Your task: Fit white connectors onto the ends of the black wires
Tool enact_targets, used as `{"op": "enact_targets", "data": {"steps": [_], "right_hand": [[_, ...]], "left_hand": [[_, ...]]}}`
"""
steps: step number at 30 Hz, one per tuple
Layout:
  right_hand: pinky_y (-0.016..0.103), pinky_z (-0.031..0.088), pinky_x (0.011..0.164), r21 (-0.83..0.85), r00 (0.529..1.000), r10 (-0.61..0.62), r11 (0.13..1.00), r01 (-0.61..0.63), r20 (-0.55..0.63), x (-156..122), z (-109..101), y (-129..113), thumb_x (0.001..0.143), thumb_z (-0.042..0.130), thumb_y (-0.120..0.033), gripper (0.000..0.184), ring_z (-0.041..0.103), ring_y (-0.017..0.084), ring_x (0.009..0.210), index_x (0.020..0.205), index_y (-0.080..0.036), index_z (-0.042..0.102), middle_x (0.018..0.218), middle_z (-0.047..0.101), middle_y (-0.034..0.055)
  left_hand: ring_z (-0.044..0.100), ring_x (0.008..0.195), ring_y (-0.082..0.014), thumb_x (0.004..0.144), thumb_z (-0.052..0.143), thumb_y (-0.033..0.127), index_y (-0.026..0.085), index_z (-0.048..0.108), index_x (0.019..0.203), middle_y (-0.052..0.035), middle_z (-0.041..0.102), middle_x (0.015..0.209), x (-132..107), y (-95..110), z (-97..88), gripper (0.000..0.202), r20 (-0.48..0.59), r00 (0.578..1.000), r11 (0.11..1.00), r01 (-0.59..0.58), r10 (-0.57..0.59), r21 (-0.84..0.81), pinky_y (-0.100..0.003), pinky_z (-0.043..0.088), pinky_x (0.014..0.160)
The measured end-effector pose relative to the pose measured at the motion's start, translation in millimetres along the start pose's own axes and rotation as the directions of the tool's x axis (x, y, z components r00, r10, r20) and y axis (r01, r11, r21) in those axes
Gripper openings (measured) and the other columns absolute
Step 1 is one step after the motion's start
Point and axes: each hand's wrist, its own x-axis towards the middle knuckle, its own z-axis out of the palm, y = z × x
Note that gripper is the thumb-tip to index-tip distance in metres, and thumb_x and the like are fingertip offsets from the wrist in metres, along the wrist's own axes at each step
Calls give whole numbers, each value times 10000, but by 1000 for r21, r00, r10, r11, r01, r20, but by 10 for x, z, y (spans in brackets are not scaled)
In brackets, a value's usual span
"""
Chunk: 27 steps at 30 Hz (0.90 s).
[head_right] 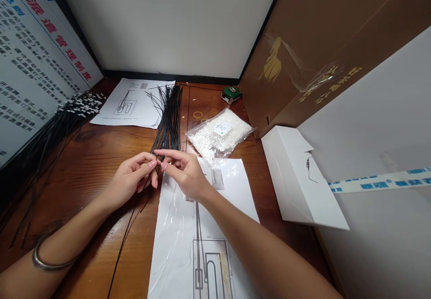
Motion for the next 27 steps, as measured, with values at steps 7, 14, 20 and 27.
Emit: {"op": "enact_targets", "data": {"steps": [7, 14, 20, 27], "right_hand": [[249, 340, 486, -12, 1000, -7, 1000, 8, 16, -13, 9, 7, 753, 635, -239, 305, 412, 73, 509, 1049, -204, 701, 645, 549, -40], [246, 334, 475, -21, 1000, -4, 1000, 4, 1, -15, -3, 23, 758, 630, -245, 263, 433, 80, 521, 1007, -203, 704, 665, 571, -26], [249, 342, 482, -52, 1000, -5, 999, 5, 17, -15, 14, 19, 756, 627, -263, 279, 430, 83, 527, 1016, -199, 706, 671, 576, -20], [238, 338, 474, -5, 1000, -2, 1000, 1, -24, -18, 25, 30, 750, 645, -247, 249, 458, 80, 535, 990, -194, 692, 697, 590, -16]], "left_hand": [[356, 374, -56, 841, 579, 427, 174, 515, 803, 31, 600, 522, -4, -2, 15, 264, -48, 999, 999, -12, 10, -41, -184, 239, 377], [356, 342, -54, 845, 578, 437, 188, 463, 802, 36, 600, 501, 1, -3, 23, 278, -50, 999, 996, -15, 10, -88, -178, 230, 361], [376, 347, -57, 852, 565, 419, 187, 460, 796, 21, 620, 532, -5, -5, 7, 260, -39, 999, 996, -19, 15, -86, -177, 243, 360], [352, 348, -51, 870, 542, 445, 173, 501, 809, 32, 594, 521, -9, -15, 46, 281, -67, 998, 999, -20, 17, -31, -177, 232, 359]]}}
